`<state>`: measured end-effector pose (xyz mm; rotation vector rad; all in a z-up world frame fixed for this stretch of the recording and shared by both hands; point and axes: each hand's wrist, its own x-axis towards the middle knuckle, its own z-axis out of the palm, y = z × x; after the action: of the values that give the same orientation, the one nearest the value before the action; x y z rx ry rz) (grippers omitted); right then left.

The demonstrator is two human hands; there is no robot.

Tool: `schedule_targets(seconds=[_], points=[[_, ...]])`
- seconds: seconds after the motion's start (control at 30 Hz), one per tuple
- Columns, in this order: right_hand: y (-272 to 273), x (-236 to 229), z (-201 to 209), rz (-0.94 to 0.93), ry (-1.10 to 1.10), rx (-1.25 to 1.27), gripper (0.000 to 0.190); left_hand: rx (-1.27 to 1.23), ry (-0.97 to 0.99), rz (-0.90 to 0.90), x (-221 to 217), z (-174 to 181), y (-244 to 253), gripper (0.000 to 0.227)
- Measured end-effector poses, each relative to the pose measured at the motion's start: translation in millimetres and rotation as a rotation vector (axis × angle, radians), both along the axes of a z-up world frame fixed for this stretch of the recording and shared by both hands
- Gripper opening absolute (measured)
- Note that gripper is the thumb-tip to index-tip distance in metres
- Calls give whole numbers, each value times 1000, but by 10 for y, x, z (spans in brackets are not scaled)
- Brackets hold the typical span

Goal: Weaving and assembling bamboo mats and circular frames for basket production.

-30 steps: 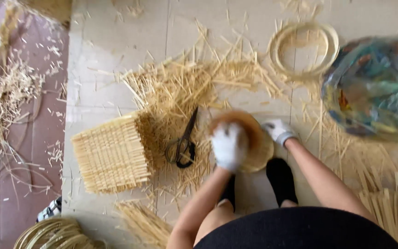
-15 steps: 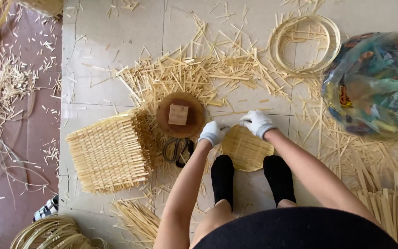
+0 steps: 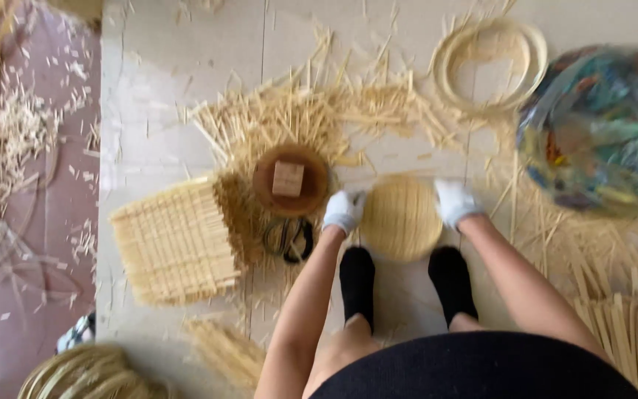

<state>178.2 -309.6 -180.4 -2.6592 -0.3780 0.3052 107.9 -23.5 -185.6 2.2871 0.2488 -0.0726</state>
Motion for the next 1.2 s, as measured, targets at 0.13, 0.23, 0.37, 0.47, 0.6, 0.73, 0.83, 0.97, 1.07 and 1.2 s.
schedule_targets(seconds=[0.13,0.23,0.37,0.47,0.6,0.73,0.83,0.97,1.07,1.2], points=[[-42,-6,108,285,607,-406,45,70,277,-140,152,-48,-101,28],[277,117,91,238,352,-95,34,87,422,-179,232,-43,-99,33],[553,279,111,293,386,-3,27,83,415,-260,227,96,-136,32],[612,135,30,311,317,-30,21,91,310,-196,50,233,-262,30],[371,-19,-388,313,34,-182,15,154,-11,-25,-4,156,-381,26],[39,-133,23,113,220,-315,23,67,-144,67,-39,46,-258,25],[-46,-10,-64,56,378,-239,35,94,245,-118,141,-25,-154,24],[360,144,-112,245,301,30,29,33,344,-228,134,-3,-141,24],[546,225,-147,295,286,21,24,32,271,-195,41,-30,-281,24],[602,9,-124,360,119,-107,14,226,130,-49,-106,-59,-458,25]])
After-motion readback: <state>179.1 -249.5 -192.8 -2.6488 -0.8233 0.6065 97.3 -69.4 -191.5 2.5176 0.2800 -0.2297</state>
